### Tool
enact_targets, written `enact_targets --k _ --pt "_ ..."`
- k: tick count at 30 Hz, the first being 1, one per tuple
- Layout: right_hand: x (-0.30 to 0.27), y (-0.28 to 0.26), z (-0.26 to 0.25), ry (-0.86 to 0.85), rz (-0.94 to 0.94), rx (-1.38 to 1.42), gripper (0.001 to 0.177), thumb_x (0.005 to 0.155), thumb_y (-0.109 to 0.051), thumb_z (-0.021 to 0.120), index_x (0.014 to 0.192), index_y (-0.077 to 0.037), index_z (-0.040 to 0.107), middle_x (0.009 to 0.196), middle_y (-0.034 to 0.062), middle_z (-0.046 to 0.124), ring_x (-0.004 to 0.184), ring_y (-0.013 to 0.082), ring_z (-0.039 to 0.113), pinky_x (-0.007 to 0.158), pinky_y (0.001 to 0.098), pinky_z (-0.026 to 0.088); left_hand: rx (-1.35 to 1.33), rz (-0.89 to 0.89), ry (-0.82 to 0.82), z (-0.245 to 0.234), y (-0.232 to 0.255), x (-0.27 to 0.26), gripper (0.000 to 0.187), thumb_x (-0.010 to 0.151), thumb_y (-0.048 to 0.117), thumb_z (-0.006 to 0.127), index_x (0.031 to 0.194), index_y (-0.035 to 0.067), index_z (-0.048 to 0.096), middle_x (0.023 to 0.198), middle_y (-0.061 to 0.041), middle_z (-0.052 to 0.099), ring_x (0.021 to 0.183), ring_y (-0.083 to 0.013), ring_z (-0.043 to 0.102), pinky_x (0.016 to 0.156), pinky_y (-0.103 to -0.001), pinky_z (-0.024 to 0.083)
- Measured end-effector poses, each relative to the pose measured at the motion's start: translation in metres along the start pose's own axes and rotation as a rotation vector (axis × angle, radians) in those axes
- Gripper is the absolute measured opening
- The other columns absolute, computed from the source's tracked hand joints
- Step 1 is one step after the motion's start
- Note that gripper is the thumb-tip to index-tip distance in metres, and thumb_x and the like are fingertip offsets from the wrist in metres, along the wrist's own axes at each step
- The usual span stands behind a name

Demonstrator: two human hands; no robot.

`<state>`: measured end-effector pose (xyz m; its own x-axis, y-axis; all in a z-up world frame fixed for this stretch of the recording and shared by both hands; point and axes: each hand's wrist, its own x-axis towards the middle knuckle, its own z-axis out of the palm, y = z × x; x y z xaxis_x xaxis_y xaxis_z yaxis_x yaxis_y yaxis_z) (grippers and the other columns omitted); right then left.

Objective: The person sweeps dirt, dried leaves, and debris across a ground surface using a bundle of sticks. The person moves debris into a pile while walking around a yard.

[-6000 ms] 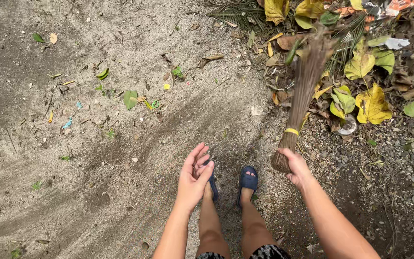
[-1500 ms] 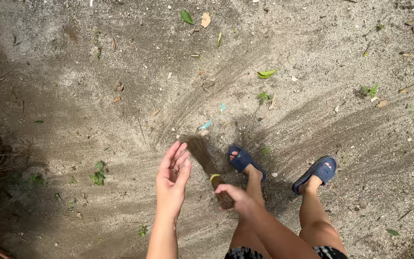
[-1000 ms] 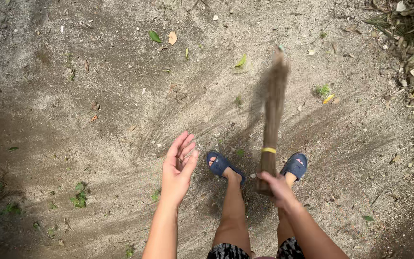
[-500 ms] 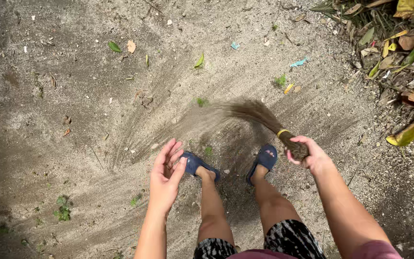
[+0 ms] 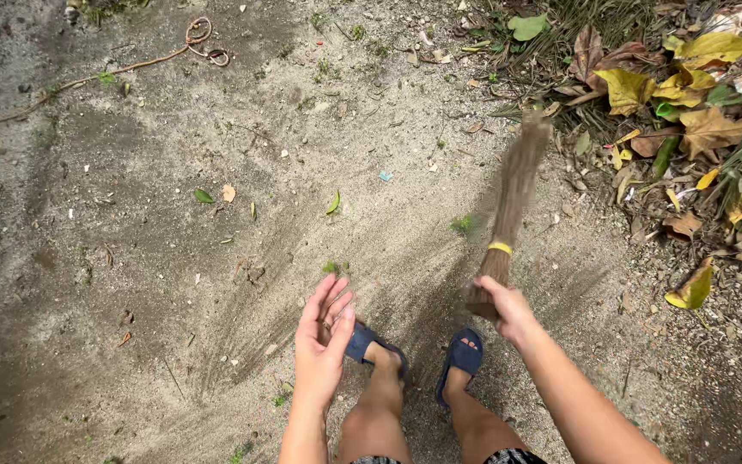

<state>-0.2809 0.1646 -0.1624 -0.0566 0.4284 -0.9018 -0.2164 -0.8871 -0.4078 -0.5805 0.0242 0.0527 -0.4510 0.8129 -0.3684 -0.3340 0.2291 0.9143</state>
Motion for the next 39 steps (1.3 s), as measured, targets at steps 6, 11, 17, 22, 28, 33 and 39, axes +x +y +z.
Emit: enact_targets --k 6,11,17,22,28,33,39 --pt "-0.053 0.127 0.19 -0.493 0.662 -0.195 0.034 0.075 -0.015 0.081 0.105 -0.01 0.066 0.087 0.0051 0.068 0.077 0.0213 0.066 0.065 0.0427 0.058 0.062 -0.019 0.015 -0.037 0.023 0.051 0.061 0.094 0.005 0.064 0.151 0.002 0.044 0.149 -0.017 0.057 0.133 -0.0235 0.057 0.109 -0.038 0.047" --pt "0.032 0.108 0.251 -0.39 0.653 -0.18 0.043 0.071 -0.014 0.083 0.108 -0.01 0.061 0.089 0.0072 0.065 0.078 0.0242 0.064 0.068 0.0453 0.057 0.138 -0.057 0.036 -0.089 0.062 0.113 0.061 0.093 0.007 0.064 0.151 0.004 0.043 0.149 -0.016 0.056 0.134 -0.0232 0.057 0.109 -0.037 0.047" --pt "0.131 -0.115 0.113 0.159 0.02 -0.106 0.052 0.082 -0.014 0.074 0.128 -0.002 0.055 0.104 0.0149 0.069 0.078 0.0248 0.07 0.067 0.0435 0.062 0.28 -0.078 0.054 -0.135 0.111 0.156 0.062 0.093 0.009 0.064 0.151 0.006 0.044 0.149 -0.015 0.057 0.134 -0.0233 0.058 0.109 -0.036 0.047" --pt "0.123 -0.151 0.105 0.264 -0.363 0.153 0.044 0.086 -0.01 0.072 0.124 0.002 0.051 0.105 0.015 0.067 0.089 0.0286 0.072 0.075 0.0495 0.065 0.29 -0.084 0.03 -0.137 0.114 0.188 0.062 0.092 0.009 0.065 0.151 0.005 0.045 0.149 -0.014 0.057 0.134 -0.0235 0.058 0.108 -0.037 0.049" --pt "0.056 -0.005 0.174 -0.201 0.084 -0.176 0.046 0.079 -0.013 0.08 0.116 0.01 0.066 0.097 0.0158 0.073 0.082 0.0255 0.073 0.071 0.0397 0.062 0.182 -0.108 -0.063 -0.092 0.107 0.218 0.064 0.092 0.007 0.065 0.151 0.006 0.043 0.15 -0.014 0.056 0.135 -0.0224 0.058 0.109 -0.035 0.049" --pt "0.047 0.02 0.219 -0.308 0.549 -0.119 0.047 0.073 -0.017 0.081 0.112 0.006 0.066 0.09 0.0169 0.073 0.072 0.0258 0.071 0.064 0.0395 0.059 0.12 -0.119 -0.131 -0.082 0.109 0.238 0.063 0.093 0.005 0.064 0.152 0.004 0.042 0.151 -0.015 0.055 0.134 -0.0228 0.055 0.107 -0.034 0.048" --pt "0.106 -0.172 0.104 0.153 0.306 0.274 0.049 0.082 -0.01 0.071 0.125 -0.002 0.049 0.103 0.0185 0.062 0.084 0.0246 0.069 0.063 0.032 0.066 0.156 -0.159 -0.023 -0.098 0.126 0.26 0.064 0.093 0.007 0.064 0.152 0.003 0.041 0.151 -0.016 0.055 0.136 -0.0233 0.055 0.109 -0.035 0.047"
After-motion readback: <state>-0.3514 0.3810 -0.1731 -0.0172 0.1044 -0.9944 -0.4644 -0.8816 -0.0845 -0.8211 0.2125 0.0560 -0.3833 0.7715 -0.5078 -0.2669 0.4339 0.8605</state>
